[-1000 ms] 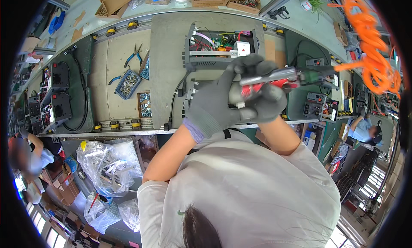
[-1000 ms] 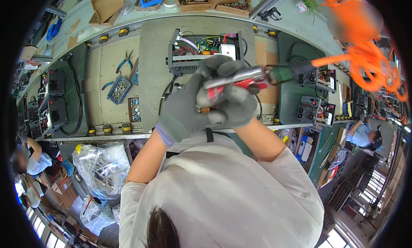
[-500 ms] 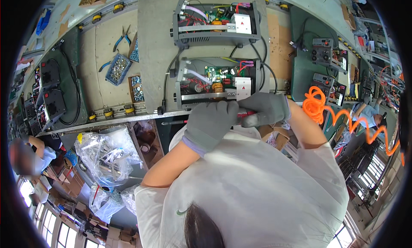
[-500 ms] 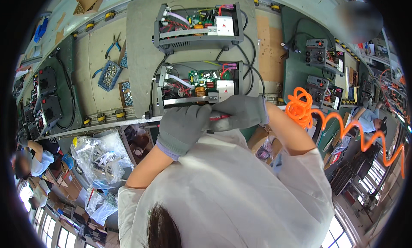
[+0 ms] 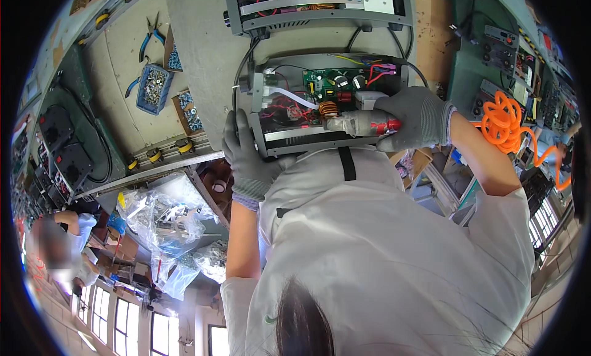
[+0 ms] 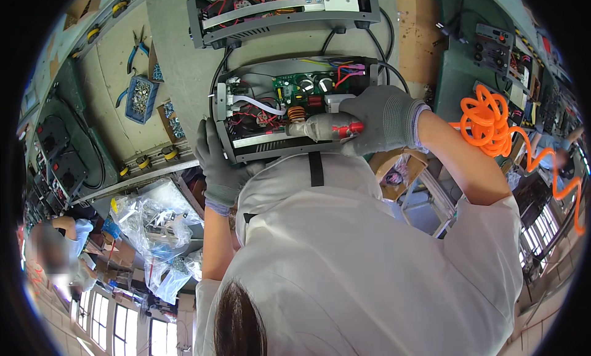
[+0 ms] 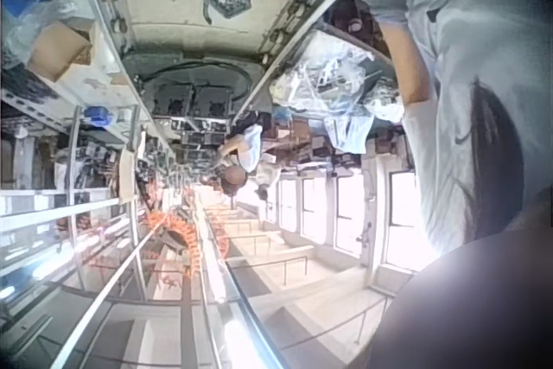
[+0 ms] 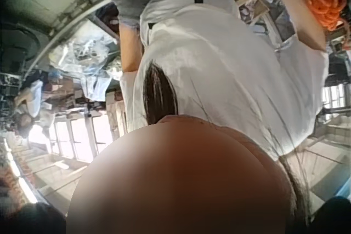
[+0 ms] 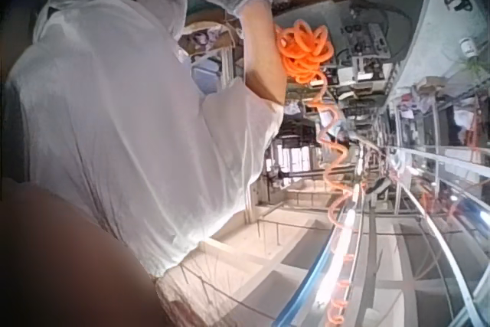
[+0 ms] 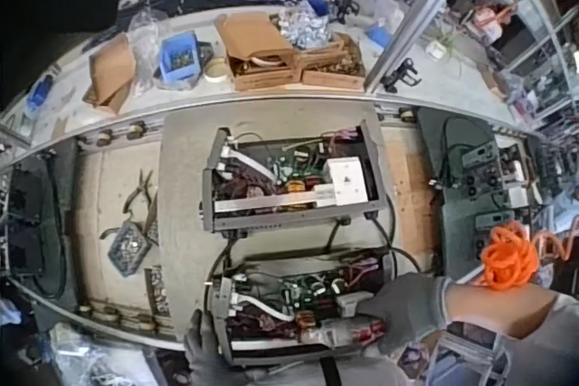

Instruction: Assembling and wiring an electronic inverter unit at an industrial workstation.

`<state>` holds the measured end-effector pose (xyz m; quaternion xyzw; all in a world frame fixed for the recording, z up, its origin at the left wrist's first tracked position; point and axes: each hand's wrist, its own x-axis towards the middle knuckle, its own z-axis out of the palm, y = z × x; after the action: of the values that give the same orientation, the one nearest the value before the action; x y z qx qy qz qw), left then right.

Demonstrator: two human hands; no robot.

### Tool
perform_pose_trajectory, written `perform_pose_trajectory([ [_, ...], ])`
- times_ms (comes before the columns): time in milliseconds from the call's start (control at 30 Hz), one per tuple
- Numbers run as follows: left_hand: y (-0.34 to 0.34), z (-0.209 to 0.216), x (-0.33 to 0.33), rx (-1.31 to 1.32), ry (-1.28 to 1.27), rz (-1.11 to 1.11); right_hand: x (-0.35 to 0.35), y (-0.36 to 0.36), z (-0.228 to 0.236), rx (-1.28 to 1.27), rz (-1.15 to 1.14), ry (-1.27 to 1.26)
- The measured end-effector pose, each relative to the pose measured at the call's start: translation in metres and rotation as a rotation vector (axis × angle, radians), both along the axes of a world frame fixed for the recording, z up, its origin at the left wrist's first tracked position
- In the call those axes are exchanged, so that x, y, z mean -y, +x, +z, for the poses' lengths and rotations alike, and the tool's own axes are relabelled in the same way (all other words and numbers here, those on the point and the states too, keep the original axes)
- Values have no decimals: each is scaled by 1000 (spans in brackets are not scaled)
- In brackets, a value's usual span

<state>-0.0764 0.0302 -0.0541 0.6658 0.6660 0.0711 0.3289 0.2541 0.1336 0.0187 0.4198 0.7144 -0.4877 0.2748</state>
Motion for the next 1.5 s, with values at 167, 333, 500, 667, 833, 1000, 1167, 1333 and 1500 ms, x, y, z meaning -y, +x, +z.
perform_pose_trajectory([
  [167,5,-10,-4,39,12,-16,-6,-11,-15,-32,35,13],
  [333,6,-14,-4,14,89,-30,-8,-16,-21,-69,52,53],
  [500,4,-25,-2,35,158,-52,-5,-22,-19,-19,67,99],
  [667,4,-34,3,132,230,-19,-9,-30,-26,23,110,45],
  [833,6,-37,7,171,186,65,-13,-35,-25,21,140,20],
  [1000,7,-34,9,144,175,62,-16,-35,-23,69,153,-33],
  [1167,7,-35,6,140,189,37,-12,-35,-25,34,106,27],
  [1333,7,-28,4,70,197,4,-17,-33,-20,51,125,-4],
  [1500,-3,-3,-24,250,199,-48,-54,-9,18,43,122,84],
])
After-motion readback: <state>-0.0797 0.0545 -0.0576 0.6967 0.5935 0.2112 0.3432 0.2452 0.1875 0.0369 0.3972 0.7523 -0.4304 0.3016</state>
